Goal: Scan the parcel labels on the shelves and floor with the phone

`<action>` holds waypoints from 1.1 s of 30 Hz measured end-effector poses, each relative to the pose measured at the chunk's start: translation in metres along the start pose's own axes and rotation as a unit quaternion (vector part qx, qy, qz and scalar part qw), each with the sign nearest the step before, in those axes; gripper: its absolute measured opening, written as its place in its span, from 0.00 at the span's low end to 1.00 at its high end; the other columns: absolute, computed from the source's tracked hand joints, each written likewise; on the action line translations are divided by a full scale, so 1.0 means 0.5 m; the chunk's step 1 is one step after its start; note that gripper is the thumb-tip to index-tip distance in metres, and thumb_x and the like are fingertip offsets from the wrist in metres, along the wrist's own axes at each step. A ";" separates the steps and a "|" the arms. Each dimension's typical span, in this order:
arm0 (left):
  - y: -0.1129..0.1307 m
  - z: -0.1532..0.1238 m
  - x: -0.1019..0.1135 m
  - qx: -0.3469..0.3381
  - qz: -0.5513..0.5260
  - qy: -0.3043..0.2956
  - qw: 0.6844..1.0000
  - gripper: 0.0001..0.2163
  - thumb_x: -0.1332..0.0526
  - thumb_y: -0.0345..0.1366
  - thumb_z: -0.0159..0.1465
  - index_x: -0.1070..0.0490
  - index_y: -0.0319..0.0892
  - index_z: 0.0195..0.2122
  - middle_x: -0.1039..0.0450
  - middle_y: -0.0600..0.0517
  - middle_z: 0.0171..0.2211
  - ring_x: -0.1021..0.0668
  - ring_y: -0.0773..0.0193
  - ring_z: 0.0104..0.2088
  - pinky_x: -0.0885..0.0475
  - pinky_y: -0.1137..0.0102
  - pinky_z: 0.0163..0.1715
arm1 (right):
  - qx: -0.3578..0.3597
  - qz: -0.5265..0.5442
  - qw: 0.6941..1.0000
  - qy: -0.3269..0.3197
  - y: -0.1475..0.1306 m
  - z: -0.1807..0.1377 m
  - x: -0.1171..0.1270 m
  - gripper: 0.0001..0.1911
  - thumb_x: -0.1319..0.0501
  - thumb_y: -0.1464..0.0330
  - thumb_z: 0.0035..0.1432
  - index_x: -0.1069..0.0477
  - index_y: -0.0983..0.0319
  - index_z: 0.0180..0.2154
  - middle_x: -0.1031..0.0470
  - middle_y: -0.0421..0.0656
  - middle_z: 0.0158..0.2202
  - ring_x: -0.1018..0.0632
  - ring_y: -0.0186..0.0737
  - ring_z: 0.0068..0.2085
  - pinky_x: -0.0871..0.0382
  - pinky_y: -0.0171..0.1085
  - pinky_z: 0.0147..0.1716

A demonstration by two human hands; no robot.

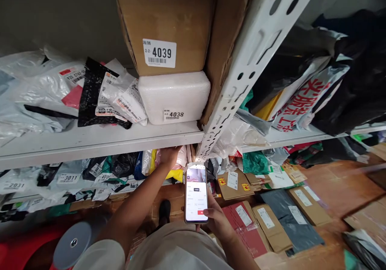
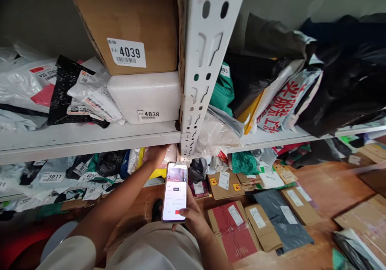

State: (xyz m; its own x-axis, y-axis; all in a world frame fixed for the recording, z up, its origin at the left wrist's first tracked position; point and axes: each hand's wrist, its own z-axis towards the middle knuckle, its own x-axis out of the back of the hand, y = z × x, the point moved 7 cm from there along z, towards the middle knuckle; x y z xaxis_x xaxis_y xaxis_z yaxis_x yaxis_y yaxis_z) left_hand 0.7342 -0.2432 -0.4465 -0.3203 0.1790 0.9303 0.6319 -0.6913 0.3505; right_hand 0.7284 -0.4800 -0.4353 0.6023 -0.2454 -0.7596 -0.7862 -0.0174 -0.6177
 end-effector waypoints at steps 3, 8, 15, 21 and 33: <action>-0.011 -0.028 0.016 -0.030 0.063 0.005 0.998 0.18 0.48 0.31 0.64 0.31 0.50 0.54 0.27 0.47 0.50 0.29 0.49 0.52 0.39 0.53 0.52 | -0.001 -0.001 1.000 0.008 0.003 0.001 0.013 0.48 0.39 0.73 0.43 0.57 0.53 0.64 0.21 0.42 0.34 0.19 0.43 0.30 0.26 0.31 0.16; -0.022 -0.060 0.024 -0.049 0.135 0.013 0.990 0.21 0.44 0.31 0.61 0.33 0.44 0.57 0.28 0.42 0.51 0.30 0.45 0.52 0.38 0.53 0.48 | -0.005 -0.001 1.000 0.007 0.016 0.026 0.021 0.40 0.40 0.73 0.43 0.46 0.55 0.59 0.22 0.41 0.32 0.21 0.41 0.27 0.27 0.31 0.13; -0.039 -0.092 0.027 -0.025 0.190 0.018 0.981 0.21 0.49 0.33 0.65 0.37 0.44 0.59 0.27 0.44 0.43 0.29 0.51 0.45 0.38 0.60 0.45 | 0.017 0.014 1.000 0.010 0.021 0.119 0.010 0.29 0.38 0.69 0.45 0.39 0.55 0.52 0.22 0.40 0.32 0.23 0.39 0.24 0.29 0.31 0.11; -0.028 -0.087 0.032 -0.013 0.203 0.006 0.979 0.16 0.52 0.36 0.67 0.29 0.40 0.48 0.28 0.44 0.38 0.29 0.52 0.41 0.38 0.64 0.39 | 0.066 0.028 0.997 0.021 0.005 0.196 -0.014 0.27 0.38 0.67 0.46 0.39 0.55 0.50 0.24 0.40 0.36 0.22 0.39 0.25 0.29 0.31 0.10; -0.042 -0.075 0.025 -0.002 0.210 -0.013 0.978 0.11 0.49 0.35 0.64 0.27 0.40 0.33 0.28 0.46 0.32 0.28 0.55 0.38 0.38 0.66 0.37 | 0.099 0.033 0.994 0.020 0.001 0.217 -0.035 0.25 0.39 0.65 0.50 0.42 0.55 0.50 0.25 0.39 0.33 0.23 0.37 0.23 0.27 0.33 0.10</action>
State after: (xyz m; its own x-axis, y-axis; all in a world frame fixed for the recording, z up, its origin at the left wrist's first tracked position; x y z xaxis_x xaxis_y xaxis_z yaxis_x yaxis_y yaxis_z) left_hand 0.6905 -0.2526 -0.4465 -0.0155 -0.1038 0.9945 0.7012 -0.7102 -0.0632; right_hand 0.7324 -0.3707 -0.4443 0.5418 -0.2784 -0.7930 -0.7783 0.1899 -0.5984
